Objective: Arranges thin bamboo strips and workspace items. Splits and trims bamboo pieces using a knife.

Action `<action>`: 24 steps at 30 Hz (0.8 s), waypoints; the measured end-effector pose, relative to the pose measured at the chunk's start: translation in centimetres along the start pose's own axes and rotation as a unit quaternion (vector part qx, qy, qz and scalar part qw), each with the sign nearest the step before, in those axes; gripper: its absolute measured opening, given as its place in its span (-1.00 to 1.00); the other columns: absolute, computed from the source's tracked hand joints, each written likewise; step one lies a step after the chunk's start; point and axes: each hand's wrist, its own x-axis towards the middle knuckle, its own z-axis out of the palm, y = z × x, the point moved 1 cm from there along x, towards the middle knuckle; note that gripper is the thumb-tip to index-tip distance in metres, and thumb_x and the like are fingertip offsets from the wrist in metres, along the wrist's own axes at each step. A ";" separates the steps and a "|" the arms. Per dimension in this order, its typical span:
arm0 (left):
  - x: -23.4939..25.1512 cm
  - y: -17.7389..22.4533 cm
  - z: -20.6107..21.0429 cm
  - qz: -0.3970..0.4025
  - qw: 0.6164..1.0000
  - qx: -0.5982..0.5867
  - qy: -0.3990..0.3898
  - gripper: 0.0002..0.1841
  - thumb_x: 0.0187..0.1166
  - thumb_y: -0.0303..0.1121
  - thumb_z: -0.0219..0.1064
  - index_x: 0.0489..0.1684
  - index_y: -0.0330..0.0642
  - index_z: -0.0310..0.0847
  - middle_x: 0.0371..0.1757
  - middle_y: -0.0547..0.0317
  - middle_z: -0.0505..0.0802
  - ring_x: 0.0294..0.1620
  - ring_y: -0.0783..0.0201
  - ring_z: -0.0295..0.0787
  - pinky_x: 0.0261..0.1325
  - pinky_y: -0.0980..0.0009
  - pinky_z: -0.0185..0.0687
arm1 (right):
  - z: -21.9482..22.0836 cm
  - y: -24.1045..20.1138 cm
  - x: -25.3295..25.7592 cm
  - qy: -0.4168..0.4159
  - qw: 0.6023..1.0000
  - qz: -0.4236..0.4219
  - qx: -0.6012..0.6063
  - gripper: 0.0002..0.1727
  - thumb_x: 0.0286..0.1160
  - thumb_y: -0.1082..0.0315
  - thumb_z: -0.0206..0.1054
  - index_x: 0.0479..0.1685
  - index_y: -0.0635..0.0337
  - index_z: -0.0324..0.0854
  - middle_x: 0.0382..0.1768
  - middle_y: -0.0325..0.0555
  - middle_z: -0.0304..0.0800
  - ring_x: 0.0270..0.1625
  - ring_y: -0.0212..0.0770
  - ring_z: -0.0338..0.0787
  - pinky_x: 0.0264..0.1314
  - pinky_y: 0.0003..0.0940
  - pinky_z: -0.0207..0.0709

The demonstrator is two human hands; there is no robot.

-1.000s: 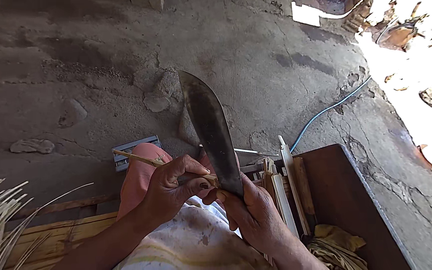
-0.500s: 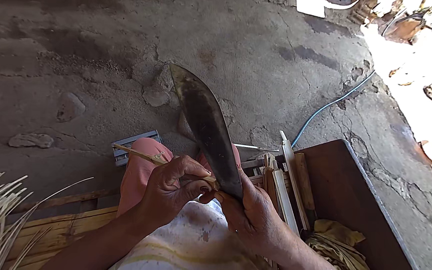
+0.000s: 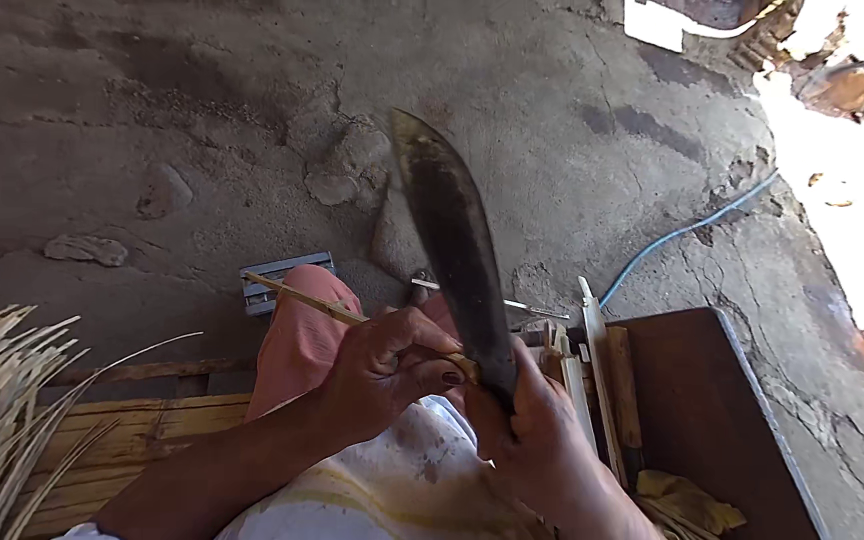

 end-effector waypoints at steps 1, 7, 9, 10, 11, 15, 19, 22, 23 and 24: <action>0.2 0.0 0.0 0.004 1.000 0.000 0.001 -0.84 0.62 -0.26 0.41 -0.03 -0.10 0.74 -0.04 0.43 0.88 0.05 0.61 0.79 0.24 0.57 0.73 | 0.0 0.0 0.0 0.014 1.000 0.001 -0.026 -0.72 0.60 0.28 0.26 0.09 0.31 0.52 -0.60 -0.25 0.65 -0.65 -0.57 0.62 -0.59 -0.64 0.57; 1.0 -0.3 0.1 0.004 1.000 0.004 0.014 -0.82 0.59 -0.38 0.44 -0.07 -0.35 0.73 -0.08 0.15 0.86 0.03 0.51 0.78 0.23 0.52 0.70 | -1.6 -1.0 1.0 -0.044 0.992 0.082 -0.083 -0.66 0.54 0.34 0.31 0.13 0.45 0.55 -0.59 -0.17 0.70 -0.68 -0.36 0.67 -0.62 -0.34 0.64; 1.3 -0.4 -0.2 0.000 1.000 0.011 0.016 -0.83 0.58 -0.41 0.44 -0.09 -0.37 0.75 -0.08 0.12 0.87 0.03 0.49 0.78 0.25 0.47 0.67 | -1.2 -1.1 1.4 -0.031 0.989 0.081 -0.120 -0.65 0.55 0.35 0.30 0.15 0.46 0.54 -0.60 -0.13 0.70 -0.67 -0.31 0.68 -0.61 -0.29 0.63; 1.3 -0.4 -0.3 0.000 1.000 0.014 0.016 -0.83 0.57 -0.41 0.45 -0.09 -0.37 0.75 -0.09 0.11 0.88 0.03 0.48 0.79 0.26 0.45 0.67 | -1.4 -1.1 1.6 -0.046 0.989 0.095 -0.101 -0.61 0.55 0.36 0.29 0.24 0.45 0.50 -0.58 -0.18 0.70 -0.66 -0.34 0.68 -0.61 -0.31 0.65; 1.5 -0.4 -0.3 0.001 1.000 0.014 0.013 -0.82 0.56 -0.41 0.45 -0.09 -0.38 0.75 -0.10 0.10 0.88 0.02 0.47 0.79 0.27 0.43 0.64 | -1.6 -1.2 1.9 -0.064 0.989 0.112 -0.070 -0.58 0.55 0.38 0.28 0.31 0.43 0.45 -0.57 -0.23 0.69 -0.67 -0.38 0.67 -0.61 -0.34 0.66; 2.3 -0.1 -0.7 -0.029 0.999 -0.027 0.016 -0.84 0.51 -0.49 0.48 -0.14 -0.45 0.74 -0.12 0.12 0.86 -0.04 0.53 0.80 0.14 0.57 0.74 | -0.8 -1.2 2.6 -0.010 0.986 0.075 -0.146 -0.61 0.52 0.36 0.26 0.21 0.48 0.54 -0.59 -0.11 0.69 -0.66 -0.28 0.68 -0.60 -0.25 0.62; 3.7 1.4 -1.3 -0.060 0.998 -0.014 0.026 -0.54 0.41 -0.43 0.58 0.24 -0.41 0.60 -0.19 0.26 0.83 -0.14 0.55 0.77 0.03 0.58 0.74 | -1.1 -0.2 4.0 0.013 0.999 0.053 0.002 -0.73 0.51 0.27 0.29 0.08 0.19 0.56 -0.57 -0.45 0.67 -0.73 -0.56 0.59 -0.76 -0.55 0.56; 4.8 4.2 -2.1 -0.036 0.992 0.122 -0.026 -0.23 0.28 -0.04 0.66 0.36 -0.38 0.44 -0.36 0.35 0.66 -0.36 0.63 0.58 -0.28 0.69 0.55 | -0.9 -1.0 4.8 -0.031 0.971 -0.005 0.239 -0.84 0.61 0.23 0.37 0.06 -0.08 0.62 -0.33 -0.54 0.80 -0.55 -0.65 0.69 -0.62 -0.68 0.64; 5.2 5.3 -2.4 -0.024 0.987 0.157 -0.031 -0.28 0.29 0.03 0.64 0.25 -0.35 0.50 -0.41 0.38 0.67 -0.41 0.67 0.58 -0.35 0.71 0.53 | -0.5 -1.6 5.1 -0.052 0.949 -0.027 0.311 -0.87 0.64 0.21 0.37 0.04 -0.12 0.64 -0.32 -0.52 0.79 -0.52 -0.64 0.71 -0.56 -0.69 0.66; 5.6 6.0 -2.7 -0.003 0.985 0.173 -0.026 -0.39 0.33 0.00 0.61 0.12 -0.33 0.57 -0.45 0.38 0.69 -0.43 0.68 0.58 -0.39 0.72 0.52 | 0.1 -2.2 5.4 -0.059 0.927 -0.046 0.367 -0.92 0.65 0.23 0.36 -0.01 -0.11 0.65 -0.36 -0.49 0.78 -0.52 -0.62 0.71 -0.55 -0.68 0.67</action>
